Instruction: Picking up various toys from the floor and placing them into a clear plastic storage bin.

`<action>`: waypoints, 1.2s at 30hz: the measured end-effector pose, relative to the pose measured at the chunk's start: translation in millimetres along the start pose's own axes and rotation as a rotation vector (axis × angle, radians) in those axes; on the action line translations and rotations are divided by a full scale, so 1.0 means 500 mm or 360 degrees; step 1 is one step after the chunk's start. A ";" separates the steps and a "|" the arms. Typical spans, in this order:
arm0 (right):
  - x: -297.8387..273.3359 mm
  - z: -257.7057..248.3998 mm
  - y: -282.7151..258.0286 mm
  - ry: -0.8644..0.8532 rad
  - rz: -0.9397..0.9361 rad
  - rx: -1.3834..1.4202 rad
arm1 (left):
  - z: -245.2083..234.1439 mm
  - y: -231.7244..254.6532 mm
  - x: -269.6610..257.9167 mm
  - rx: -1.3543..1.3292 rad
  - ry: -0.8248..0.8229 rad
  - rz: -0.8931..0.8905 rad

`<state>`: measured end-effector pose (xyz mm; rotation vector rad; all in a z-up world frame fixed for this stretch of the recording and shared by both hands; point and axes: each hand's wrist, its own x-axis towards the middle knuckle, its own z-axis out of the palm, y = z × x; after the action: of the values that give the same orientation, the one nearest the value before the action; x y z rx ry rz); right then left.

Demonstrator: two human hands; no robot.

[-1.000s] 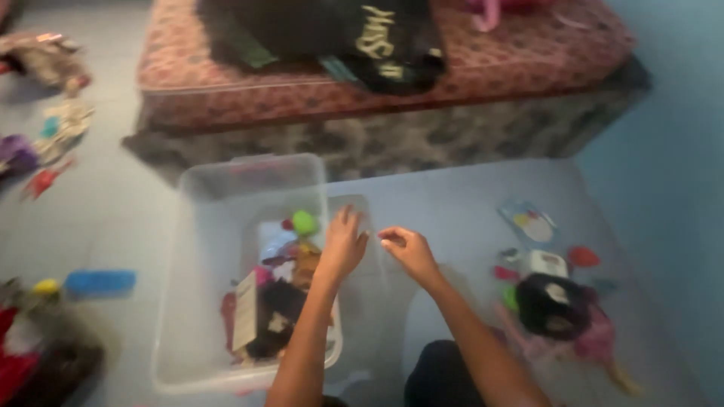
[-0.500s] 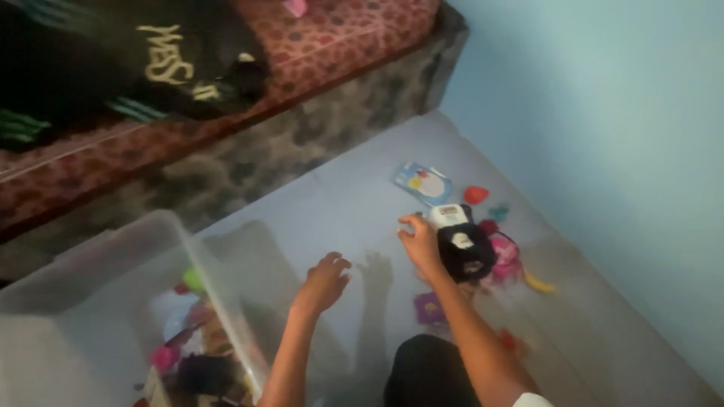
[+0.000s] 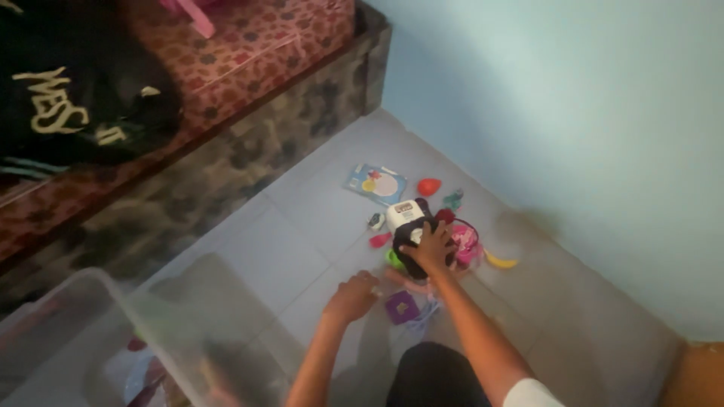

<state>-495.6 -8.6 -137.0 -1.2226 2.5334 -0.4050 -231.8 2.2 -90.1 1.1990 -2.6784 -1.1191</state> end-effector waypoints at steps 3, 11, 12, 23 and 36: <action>0.020 0.043 0.049 -0.0121 0.0085 -0.0036 | 0.013 0.033 0.007 0.0015 -0.0078 -0.0004; 0.055 0.133 0.141 0.0058 -0.0008 0.0050 | 0.038 0.056 0.015 -0.0036 -0.0199 0.0081; 0.055 0.134 0.141 0.0124 0.0004 0.0071 | 0.029 0.065 0.010 -0.0063 -0.0234 0.0070; 0.052 0.056 0.157 0.0269 0.0044 0.0469 | 0.023 0.053 0.011 -0.0509 -0.0058 0.0473; -0.072 -0.062 0.127 -0.0861 0.0789 0.2601 | 0.109 -0.042 0.092 -0.0998 0.0077 0.0082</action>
<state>-530.9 61.7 -127.5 -0.0055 1.1597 -1.3331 -265.3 -4.2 -156.0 1.0063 -2.0442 -1.7051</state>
